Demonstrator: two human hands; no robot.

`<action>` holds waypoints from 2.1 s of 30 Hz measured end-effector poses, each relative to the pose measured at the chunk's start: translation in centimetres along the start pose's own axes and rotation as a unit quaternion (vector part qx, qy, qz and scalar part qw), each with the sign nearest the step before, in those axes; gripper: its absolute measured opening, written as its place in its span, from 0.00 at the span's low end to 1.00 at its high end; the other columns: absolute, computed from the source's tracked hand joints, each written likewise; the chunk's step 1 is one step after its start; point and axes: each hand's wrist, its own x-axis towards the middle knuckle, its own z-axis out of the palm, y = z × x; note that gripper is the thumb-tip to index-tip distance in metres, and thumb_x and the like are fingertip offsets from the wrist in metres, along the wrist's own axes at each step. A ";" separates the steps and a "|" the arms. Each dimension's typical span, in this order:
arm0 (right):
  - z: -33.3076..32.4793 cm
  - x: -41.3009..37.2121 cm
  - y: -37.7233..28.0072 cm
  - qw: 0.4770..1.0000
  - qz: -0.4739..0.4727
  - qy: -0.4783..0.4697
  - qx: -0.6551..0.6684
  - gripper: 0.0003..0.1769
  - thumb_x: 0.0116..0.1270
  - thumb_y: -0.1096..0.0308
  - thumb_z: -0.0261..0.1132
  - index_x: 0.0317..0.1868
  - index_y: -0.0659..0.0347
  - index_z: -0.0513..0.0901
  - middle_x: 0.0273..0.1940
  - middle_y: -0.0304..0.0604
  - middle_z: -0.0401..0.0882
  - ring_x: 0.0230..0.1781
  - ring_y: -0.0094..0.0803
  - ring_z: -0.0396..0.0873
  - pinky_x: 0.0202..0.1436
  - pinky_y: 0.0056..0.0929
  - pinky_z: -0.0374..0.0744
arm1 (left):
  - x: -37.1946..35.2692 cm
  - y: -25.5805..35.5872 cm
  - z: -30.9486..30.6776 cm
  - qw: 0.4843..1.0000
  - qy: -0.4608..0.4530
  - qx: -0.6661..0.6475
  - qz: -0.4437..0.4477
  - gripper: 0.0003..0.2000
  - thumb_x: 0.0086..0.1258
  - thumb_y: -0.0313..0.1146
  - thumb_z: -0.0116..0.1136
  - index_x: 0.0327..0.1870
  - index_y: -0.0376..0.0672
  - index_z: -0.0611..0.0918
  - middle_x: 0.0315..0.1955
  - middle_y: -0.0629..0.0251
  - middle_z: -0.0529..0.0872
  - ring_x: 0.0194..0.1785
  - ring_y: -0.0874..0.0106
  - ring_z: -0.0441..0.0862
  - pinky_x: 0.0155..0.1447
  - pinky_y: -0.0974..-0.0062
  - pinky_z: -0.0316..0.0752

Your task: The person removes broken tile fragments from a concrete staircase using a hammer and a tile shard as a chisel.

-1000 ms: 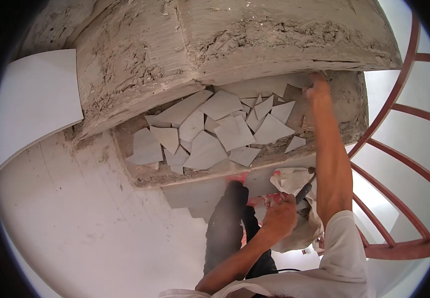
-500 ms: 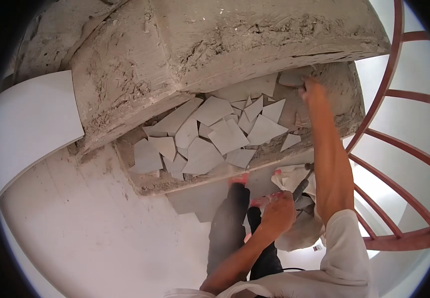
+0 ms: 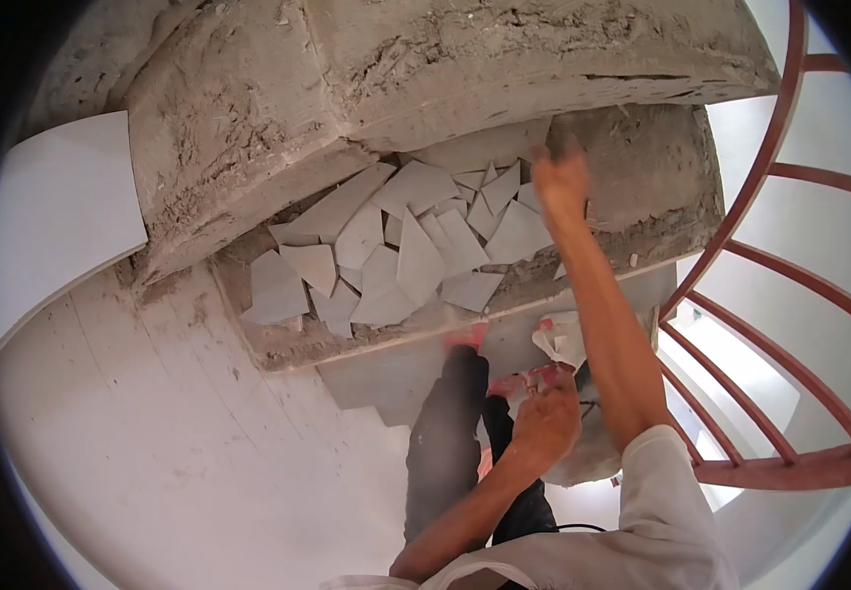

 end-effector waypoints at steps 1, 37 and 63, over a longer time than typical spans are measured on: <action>1.4 0.6 0.3 0.999 0.000 0.033 0.026 0.30 0.61 0.69 0.66 0.60 0.77 0.71 0.53 0.57 0.80 0.51 0.43 0.79 0.57 0.35 0.74 | -0.4 0.0 0.8 0.999 0.005 -0.033 0.000 0.15 0.58 0.26 0.58 0.43 0.28 0.72 0.26 0.48 0.85 0.30 0.55 0.87 0.35 0.65 0.83; -35.8 -20.6 2.3 0.937 -0.171 0.177 -0.249 0.21 0.66 0.71 0.68 0.58 0.65 0.77 0.56 0.54 0.78 0.60 0.43 0.75 0.64 0.38 0.71 | -3.0 0.2 6.5 0.966 -0.155 0.001 -0.208 0.19 0.64 0.41 0.56 0.45 0.32 0.73 0.36 0.39 0.84 0.45 0.44 0.83 0.50 0.51 0.77; -58.3 -27.0 15.6 0.729 -0.190 0.498 -0.428 0.50 0.46 0.45 0.80 0.60 0.73 0.70 0.53 0.62 0.76 0.58 0.52 0.76 0.62 0.43 0.73 | -9.4 -18.7 18.6 0.954 -0.104 0.225 -0.170 0.21 0.64 0.28 0.55 0.58 0.43 0.65 0.44 0.43 0.77 0.44 0.44 0.81 0.47 0.49 0.76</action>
